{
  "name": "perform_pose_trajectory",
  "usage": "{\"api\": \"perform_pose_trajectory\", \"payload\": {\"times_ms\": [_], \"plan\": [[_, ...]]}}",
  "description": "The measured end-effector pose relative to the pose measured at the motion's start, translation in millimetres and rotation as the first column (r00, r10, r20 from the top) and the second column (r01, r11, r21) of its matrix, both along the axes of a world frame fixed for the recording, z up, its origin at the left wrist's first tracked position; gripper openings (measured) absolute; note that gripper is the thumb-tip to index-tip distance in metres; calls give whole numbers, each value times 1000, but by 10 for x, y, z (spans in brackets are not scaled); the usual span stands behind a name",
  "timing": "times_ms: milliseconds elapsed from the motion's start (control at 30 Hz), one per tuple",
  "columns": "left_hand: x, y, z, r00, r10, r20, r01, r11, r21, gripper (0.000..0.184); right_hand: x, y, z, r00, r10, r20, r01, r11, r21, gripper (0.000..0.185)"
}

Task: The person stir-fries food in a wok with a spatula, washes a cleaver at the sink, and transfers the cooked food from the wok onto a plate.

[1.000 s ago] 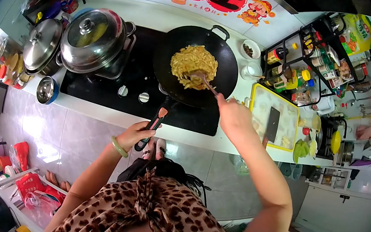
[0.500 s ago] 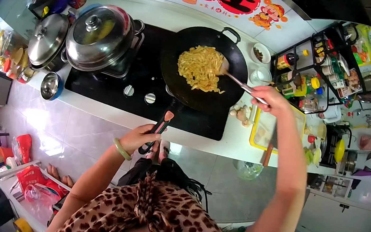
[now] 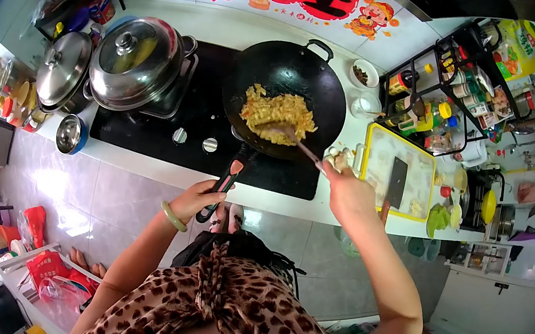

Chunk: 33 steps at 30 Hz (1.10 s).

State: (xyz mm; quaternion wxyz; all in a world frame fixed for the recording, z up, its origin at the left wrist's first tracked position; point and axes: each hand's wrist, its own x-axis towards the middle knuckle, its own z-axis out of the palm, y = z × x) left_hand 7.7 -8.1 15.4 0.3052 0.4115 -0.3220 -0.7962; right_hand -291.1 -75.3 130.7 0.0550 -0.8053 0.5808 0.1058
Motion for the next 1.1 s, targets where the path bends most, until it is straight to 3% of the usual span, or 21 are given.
{"api": "perform_pose_trajectory", "payload": {"times_ms": [33, 67, 133, 233, 367, 500, 567, 667, 767, 800, 900, 967, 1033, 1100], "plan": [[2, 4, 31, 1000, 2, -18, -2, 1000, 3, 18, 35, -105, -93, 997, 3, -77, -6, 999, -34, 44], [10, -3, 51, 1000, -6, -13, 6, 1000, 1, 18, 36, -246, -238, 999, 30, -26, -33, 994, -103, 44], [42, -28, 77, 997, -57, 56, 56, 998, 27, 32, 76, -522, -238, 999, 13, -50, -19, 993, -118, 44], [50, -18, 8, 996, -54, 71, 53, 998, 18, 32, 28, -539, -17, 999, -20, -35, 18, 997, -81, 44], [27, 37, -59, 999, -3, 34, 4, 1000, -13, 19, 94, -274, 190, 993, 41, -112, -35, 998, 57, 45], [11, -5, -28, 999, -12, 35, 13, 999, -35, 19, 238, -516, -73, 997, 57, -54, -61, 996, -66, 46], [52, -21, -58, 991, -65, 116, 72, 996, -53, 32, 183, -651, -74, 999, 23, -33, -26, 997, -74, 46], [47, 1, -33, 997, -67, 34, 68, 998, -8, 32, 13, -406, 350, 995, 39, -89, -39, 999, 5, 47], [58, 24, 46, 998, -61, 22, 61, 998, 26, 32, 74, -304, 297, 985, 67, -160, -49, 992, 113, 47], [8, 25, 29, 1000, -10, -27, 9, 999, -34, 18, 115, -343, 129, 989, 79, -127, -74, 996, 40, 47], [27, -25, -59, 999, -33, 7, 34, 987, -157, 18, 222, -588, -46, 990, 101, -101, -108, 992, -70, 48], [59, -48, 18, 998, -52, 27, 55, 991, -119, 24, 132, -662, 99, 985, -81, 151, 64, 991, 115, 49], [24, -8, 34, 998, -61, 25, 63, 995, -73, 33, -190, -665, 325, 863, -347, 367, 225, 915, 336, 47], [7, 15, 24, 999, 2, -43, -3, 1000, -28, 18, -435, -728, 615, 792, -486, 370, 282, 828, 484, 44]]}}
